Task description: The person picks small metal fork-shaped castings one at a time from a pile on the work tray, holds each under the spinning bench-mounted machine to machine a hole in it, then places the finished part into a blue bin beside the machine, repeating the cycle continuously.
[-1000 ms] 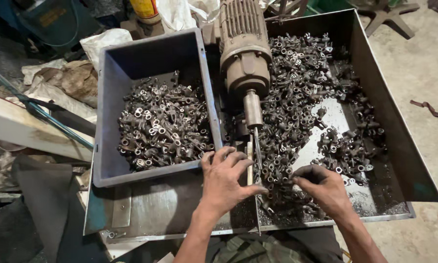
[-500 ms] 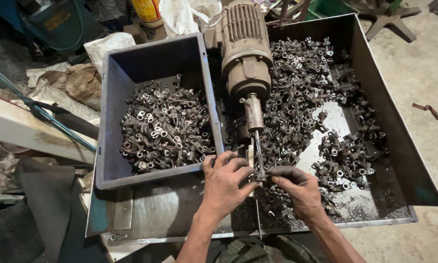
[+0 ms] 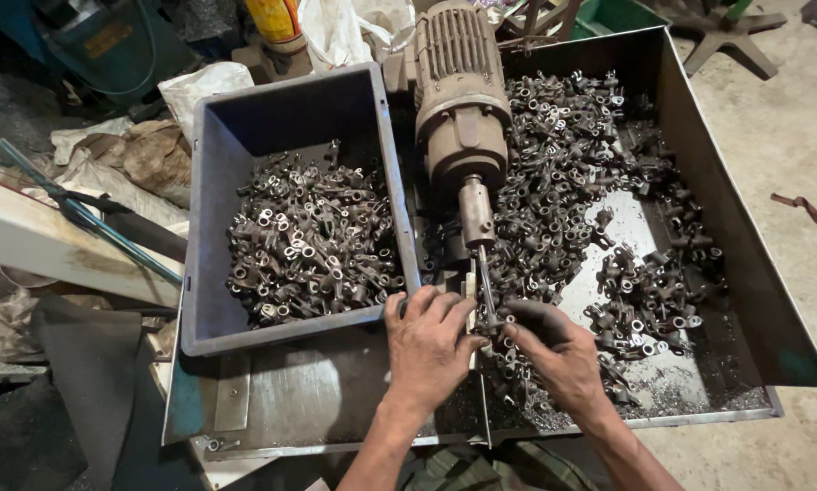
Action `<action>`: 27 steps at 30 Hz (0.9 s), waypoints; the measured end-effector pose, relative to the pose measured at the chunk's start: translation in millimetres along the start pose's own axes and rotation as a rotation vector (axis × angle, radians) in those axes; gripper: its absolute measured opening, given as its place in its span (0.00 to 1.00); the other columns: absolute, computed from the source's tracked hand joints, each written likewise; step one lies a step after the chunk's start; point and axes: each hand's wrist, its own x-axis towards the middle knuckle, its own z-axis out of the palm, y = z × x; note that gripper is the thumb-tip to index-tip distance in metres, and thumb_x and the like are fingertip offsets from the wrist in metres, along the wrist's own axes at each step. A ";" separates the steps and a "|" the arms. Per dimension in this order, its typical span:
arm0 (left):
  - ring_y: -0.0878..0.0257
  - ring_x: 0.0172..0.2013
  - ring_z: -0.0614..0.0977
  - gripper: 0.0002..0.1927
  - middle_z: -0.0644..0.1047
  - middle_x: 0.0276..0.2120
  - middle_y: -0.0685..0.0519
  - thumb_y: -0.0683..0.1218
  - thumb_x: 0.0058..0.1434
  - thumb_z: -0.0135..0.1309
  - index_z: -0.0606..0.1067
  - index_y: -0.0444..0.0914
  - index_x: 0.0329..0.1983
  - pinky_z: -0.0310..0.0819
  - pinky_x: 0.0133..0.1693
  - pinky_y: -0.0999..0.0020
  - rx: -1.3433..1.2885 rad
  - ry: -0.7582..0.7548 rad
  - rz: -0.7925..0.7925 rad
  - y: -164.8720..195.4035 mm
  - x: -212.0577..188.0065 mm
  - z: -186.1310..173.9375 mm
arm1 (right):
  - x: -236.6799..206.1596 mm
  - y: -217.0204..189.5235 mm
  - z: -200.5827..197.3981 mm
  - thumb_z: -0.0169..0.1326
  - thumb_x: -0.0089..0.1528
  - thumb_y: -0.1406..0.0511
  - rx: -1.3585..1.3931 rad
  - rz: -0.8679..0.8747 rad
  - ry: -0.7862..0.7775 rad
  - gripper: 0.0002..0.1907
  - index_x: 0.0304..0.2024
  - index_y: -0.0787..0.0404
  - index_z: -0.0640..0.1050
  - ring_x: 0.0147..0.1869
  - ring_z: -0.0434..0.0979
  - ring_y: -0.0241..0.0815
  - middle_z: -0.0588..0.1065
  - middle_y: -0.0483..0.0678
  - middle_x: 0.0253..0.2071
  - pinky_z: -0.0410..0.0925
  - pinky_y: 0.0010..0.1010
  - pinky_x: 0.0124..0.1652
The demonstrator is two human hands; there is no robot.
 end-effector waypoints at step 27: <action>0.60 0.40 0.80 0.17 0.81 0.44 0.61 0.58 0.52 0.61 0.79 0.57 0.46 0.71 0.42 0.59 0.289 0.318 0.904 -113.9 32.1 129.0 | 34.9 31.1 -30.3 0.57 0.68 0.61 -0.487 -0.504 -0.187 0.13 0.49 0.63 0.75 0.47 0.76 0.54 0.73 0.54 0.42 0.72 0.42 0.46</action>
